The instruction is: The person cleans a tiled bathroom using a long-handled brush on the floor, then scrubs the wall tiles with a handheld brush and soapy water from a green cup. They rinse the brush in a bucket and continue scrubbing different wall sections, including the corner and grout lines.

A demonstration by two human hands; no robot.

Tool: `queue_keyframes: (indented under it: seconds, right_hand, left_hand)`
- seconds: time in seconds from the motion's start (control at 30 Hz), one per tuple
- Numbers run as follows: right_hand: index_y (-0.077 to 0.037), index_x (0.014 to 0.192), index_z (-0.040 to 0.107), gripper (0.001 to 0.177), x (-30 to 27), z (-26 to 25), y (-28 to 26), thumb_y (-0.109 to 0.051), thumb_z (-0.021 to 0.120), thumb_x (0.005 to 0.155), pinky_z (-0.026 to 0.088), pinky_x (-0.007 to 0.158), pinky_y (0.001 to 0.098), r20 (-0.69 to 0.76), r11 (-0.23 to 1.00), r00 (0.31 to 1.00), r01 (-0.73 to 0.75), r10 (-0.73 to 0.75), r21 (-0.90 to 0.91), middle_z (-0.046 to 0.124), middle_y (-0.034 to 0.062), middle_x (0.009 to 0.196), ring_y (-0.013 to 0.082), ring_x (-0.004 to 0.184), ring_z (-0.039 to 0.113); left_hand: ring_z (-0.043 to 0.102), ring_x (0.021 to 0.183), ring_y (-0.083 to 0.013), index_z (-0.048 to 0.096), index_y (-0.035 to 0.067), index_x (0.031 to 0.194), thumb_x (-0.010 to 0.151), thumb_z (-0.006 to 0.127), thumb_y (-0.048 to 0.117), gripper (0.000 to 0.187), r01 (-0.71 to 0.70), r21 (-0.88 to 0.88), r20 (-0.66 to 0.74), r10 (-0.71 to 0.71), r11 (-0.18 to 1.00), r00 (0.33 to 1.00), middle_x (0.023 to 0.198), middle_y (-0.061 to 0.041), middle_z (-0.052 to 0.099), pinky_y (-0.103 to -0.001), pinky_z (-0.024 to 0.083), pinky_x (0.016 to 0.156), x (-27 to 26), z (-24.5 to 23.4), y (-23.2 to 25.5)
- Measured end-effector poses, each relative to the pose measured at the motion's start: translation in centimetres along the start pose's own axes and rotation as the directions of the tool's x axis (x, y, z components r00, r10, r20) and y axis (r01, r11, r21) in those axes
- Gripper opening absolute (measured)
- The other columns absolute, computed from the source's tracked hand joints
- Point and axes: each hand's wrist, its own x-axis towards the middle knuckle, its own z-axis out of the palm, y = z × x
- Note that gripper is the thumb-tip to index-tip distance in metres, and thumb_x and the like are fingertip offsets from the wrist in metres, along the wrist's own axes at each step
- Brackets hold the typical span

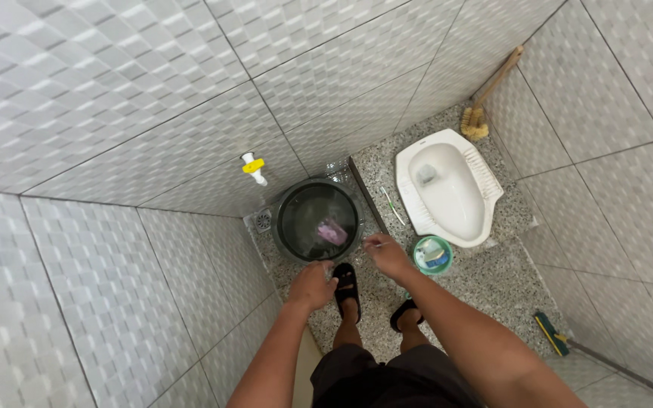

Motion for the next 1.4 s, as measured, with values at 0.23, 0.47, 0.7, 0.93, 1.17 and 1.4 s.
queue_keyframes:
  seconds: [0.23, 0.47, 0.7, 0.93, 1.17, 1.4]
  right_hand:
    - [-0.011, 0.128, 0.065, 0.033, -3.5, -4.2, 4.4, -0.026, 0.058, 0.100, 0.054, 0.080, 0.0361, 0.007, 0.849, 0.927, -0.345, 0.374, 0.399, 0.069, 0.0082, 0.115, 0.0227, 0.093, 0.063]
    - [-0.009, 0.118, 0.065, 0.025, -7.3, -7.6, 14.0, -0.027, 0.057, 0.102, 0.054, 0.081, 0.0347, -0.129, 0.642, 0.839, -0.294, 0.528, 0.708, 0.065, 0.0047, 0.109, 0.0174, 0.097, 0.062]
    - [-0.010, 0.120, 0.064, 0.025, -9.9, -7.6, 21.9, -0.022, 0.057, 0.099, 0.054, 0.081, 0.0391, -0.057, 0.407, 0.784, -0.257, 0.619, 0.877, 0.065, 0.0058, 0.107, 0.0196, 0.095, 0.061]
    - [-0.009, 0.119, 0.067, 0.026, -7.4, -5.4, 28.8, -0.023, 0.058, 0.098, 0.053, 0.079, 0.0368, -0.079, 0.561, 0.730, -0.446, 0.679, 0.697, 0.071, 0.0077, 0.108, 0.0214, 0.094, 0.064]
    - [-0.008, 0.117, 0.068, 0.030, 2.7, -3.3, 36.2, -0.020, 0.068, 0.089, 0.053, 0.094, 0.0391, -0.261, 0.924, 0.895, -0.381, 0.362, -0.024, 0.068, 0.0153, 0.120, 0.0297, 0.109, 0.066]
    - [-0.009, 0.122, 0.067, 0.048, 14.5, -1.9, 43.1, -0.018, 0.076, 0.076, 0.041, 0.109, 0.0476, -0.098, 0.673, 0.984, 0.027, -0.147, -0.739, 0.058, 0.0203, 0.138, 0.0365, 0.129, 0.053]
  left_hand:
    - [0.055, 0.131, -0.0321, 0.059, 0.016, 0.140, 0.094, 0.067, 0.027, 0.048, -0.071, 0.093, 0.084, 0.063, 0.993, 0.994, 0.140, -0.012, 0.060, -0.043, 0.045, 0.110, 2.1, 0.2, 2.8]
    - [0.050, 0.135, -0.0327, 0.060, 0.015, 0.139, 0.094, 0.066, 0.025, 0.046, -0.257, 0.205, 0.220, 0.211, 0.944, 0.952, 0.145, -0.012, 0.056, -0.044, 0.042, 0.112, 6.7, 5.1, 6.3]
    - [0.056, 0.131, -0.0333, 0.061, 0.013, 0.137, 0.093, 0.065, 0.026, 0.045, -0.254, 0.165, 0.314, 0.194, 0.953, 0.930, 0.142, -0.015, 0.058, -0.044, 0.046, 0.109, 9.7, 13.1, 9.5]
    - [0.052, 0.134, -0.0336, 0.057, 0.011, 0.140, 0.095, 0.065, 0.027, 0.049, -0.166, 0.075, 0.386, 0.125, 0.983, 0.914, 0.146, -0.014, 0.054, -0.045, 0.044, 0.110, 12.1, 20.7, 10.4]
    - [0.051, 0.137, -0.0348, 0.045, 0.009, 0.151, 0.093, 0.066, 0.027, 0.064, 0.023, 0.012, 0.441, -0.026, 1.000, 0.897, 0.149, -0.019, 0.051, -0.043, 0.044, 0.112, 21.3, 31.3, 7.3]
    - [0.051, 0.136, -0.0351, 0.040, 0.000, 0.150, 0.097, 0.065, 0.049, 0.076, 0.259, -0.230, 0.449, -0.134, 0.938, 0.884, 0.150, -0.020, 0.050, -0.044, 0.043, 0.112, 31.7, 46.7, 0.8]
